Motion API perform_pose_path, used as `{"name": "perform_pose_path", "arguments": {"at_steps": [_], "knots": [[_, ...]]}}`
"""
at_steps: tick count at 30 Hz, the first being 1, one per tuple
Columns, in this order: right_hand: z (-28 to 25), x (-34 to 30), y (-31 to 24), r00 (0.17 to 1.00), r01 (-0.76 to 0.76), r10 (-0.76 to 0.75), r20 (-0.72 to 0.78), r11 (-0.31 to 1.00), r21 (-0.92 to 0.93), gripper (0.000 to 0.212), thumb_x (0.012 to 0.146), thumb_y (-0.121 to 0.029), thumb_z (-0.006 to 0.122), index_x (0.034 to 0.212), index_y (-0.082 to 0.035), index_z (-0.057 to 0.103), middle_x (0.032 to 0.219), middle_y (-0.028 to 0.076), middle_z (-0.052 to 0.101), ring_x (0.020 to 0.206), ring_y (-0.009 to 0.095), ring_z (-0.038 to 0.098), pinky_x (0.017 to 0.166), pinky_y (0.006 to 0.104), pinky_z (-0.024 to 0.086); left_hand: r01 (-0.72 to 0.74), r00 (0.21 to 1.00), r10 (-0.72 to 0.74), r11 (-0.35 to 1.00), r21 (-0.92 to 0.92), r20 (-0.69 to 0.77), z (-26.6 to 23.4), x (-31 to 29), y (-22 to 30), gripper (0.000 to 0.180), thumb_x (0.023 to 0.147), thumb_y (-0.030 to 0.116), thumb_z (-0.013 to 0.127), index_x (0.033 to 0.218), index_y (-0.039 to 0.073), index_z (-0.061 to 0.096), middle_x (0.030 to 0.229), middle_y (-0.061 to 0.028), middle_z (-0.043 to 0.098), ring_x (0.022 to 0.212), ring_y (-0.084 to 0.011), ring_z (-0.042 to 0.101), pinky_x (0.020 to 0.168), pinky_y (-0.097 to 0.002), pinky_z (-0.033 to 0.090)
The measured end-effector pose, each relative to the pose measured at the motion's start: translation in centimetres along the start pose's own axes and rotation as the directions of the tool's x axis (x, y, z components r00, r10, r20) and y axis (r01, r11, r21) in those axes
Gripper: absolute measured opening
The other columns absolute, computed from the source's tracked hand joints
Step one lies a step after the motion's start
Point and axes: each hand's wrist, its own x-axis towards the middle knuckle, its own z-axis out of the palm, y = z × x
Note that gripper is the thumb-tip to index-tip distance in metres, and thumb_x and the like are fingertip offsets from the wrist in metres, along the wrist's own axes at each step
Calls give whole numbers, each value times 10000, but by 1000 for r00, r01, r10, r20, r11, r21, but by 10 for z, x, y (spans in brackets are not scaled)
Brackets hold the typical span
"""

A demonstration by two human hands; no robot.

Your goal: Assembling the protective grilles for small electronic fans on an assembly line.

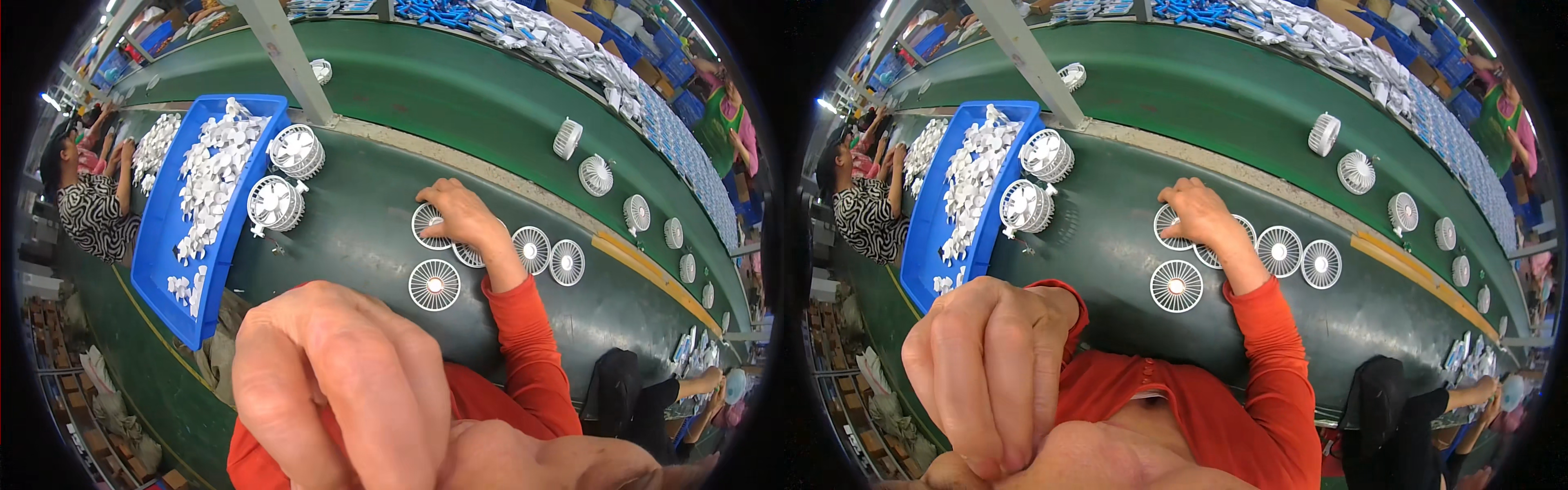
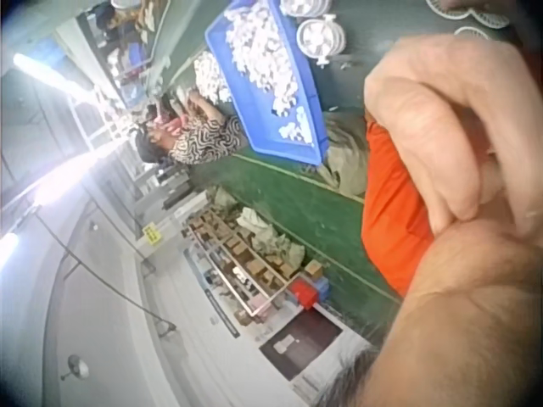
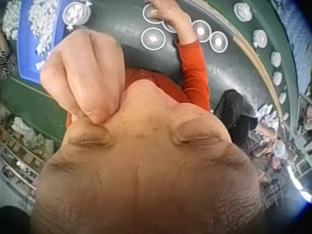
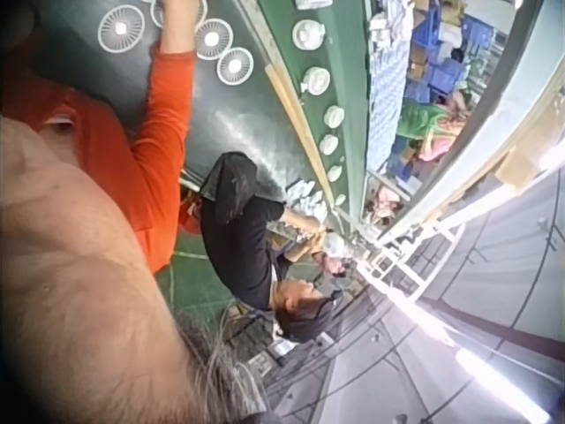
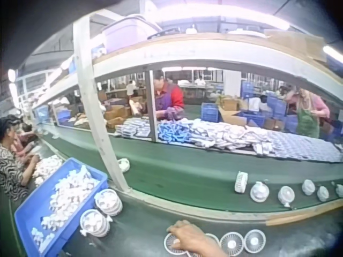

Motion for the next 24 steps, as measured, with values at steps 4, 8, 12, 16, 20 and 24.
{"name": "perform_pose_path", "arguments": {"at_steps": [4, 8, 12, 16, 20, 24], "knots": [[15, 3, 9, 998, 15, -19, -60, 998, -62, 510, 600, -139, 828, 1070, -70, 642, 1027, 117, 585, 1040, 305, 544, 857, 399, 472, -10, 999, 11, 1000, -15, 41, 2, 6, -4, 183, 878, 58, 629, 705, 26, 581, 882, -184, 657, 671, -189, 630, 592, -196, 546], [11, 6, 6, 999, -26, 24, -36, 998, -58, 482, 611, -150, 822, 1051, -56, 652, 1027, 136, 609, 1033, 318, 567, 850, 409, 480, 72, 989, -54, 989, -128, 139, 0, 13, -9, 178, 835, 19, 673, 694, 31, 566, 860, -162, 645, 675, -183, 614, 615, -201, 543], [9, 3, 15, 999, 9, -6, -43, 998, 67, 363, 646, -172, 776, 975, -52, 678, 856, 131, 644, 854, 319, 626, 763, 419, 483, 122, 989, -112, 986, -112, 96, 0, 10, -12, 190, 851, 30, 658, 689, 46, 562, 893, -155, 643, 743, -183, 577, 653, -210, 517], [0, 10, 9, 951, 17, 56, -304, 973, 231, 261, 690, -164, 756, 902, -38, 670, 854, 132, 645, 809, 336, 619, 738, 410, 481, 109, 993, -102, 984, -139, 57, -3, 3, -13, 125, 837, -42, 625, 731, 0, 574, 899, -190, 638, 781, -250, 605, 669, -280, 555], [5, 15, 6, 715, 74, -69, -696, 997, -23, 235, 676, -54, 722, 881, -68, 608, 929, 79, 584, 878, 292, 566, 720, 402, 479, 71, 995, -80, 989, -127, -66, 13, 5, -20, 151, 844, -25, 627, 714, 14, 562, 913, -180, 636, 806, -242, 584, 689, -269, 533], [35, 18, 18, 864, 62, -87, -496, 996, -67, 397, 644, -101, 770, 1000, -81, 596, 1134, 121, 562, 1086, 332, 508, 898, 421, 440, 65, 992, -85, 978, -200, -94, 7, 6, -26, 252, 865, 47, 651, 652, 69, 519, 943, -144, 632, 840, -196, 529, 743, -217, 467]]}}
